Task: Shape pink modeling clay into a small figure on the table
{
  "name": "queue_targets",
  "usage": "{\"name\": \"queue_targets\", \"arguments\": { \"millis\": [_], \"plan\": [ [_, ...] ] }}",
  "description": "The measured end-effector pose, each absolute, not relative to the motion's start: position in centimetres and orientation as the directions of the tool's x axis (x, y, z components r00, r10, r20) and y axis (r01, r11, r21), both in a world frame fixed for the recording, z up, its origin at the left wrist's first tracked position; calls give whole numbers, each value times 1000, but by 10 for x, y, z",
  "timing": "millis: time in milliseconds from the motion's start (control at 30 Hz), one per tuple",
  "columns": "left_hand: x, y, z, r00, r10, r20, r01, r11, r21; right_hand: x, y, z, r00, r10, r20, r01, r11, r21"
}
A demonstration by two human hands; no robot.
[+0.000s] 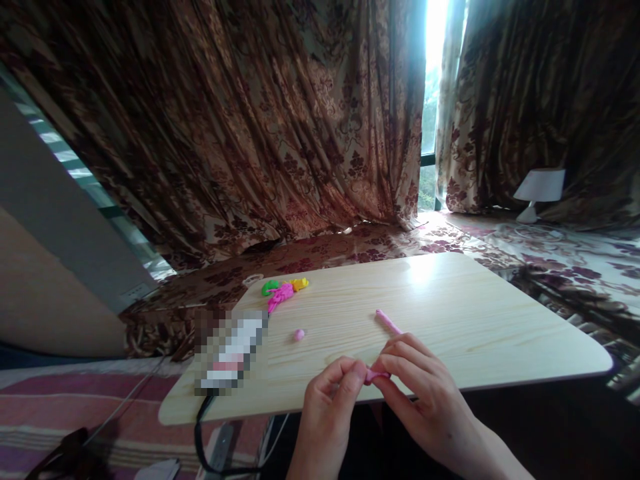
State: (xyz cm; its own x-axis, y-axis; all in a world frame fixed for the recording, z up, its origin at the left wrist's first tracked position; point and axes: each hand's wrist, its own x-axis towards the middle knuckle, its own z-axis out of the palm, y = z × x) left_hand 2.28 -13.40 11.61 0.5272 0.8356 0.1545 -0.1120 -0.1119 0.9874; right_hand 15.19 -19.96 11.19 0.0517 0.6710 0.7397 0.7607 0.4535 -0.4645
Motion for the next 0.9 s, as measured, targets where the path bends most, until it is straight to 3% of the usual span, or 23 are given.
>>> {"name": "queue_targets", "arguments": {
  "millis": [467,900],
  "plan": [
    [22,-131,119,520,849,91,-117,-35,992,155,-198,115,28,664,747,770,462,-440],
    [23,-130,117,532,842,90,-103,-41,994,153,-198,111,68,682,728,752,444,-487]
  ]
}}
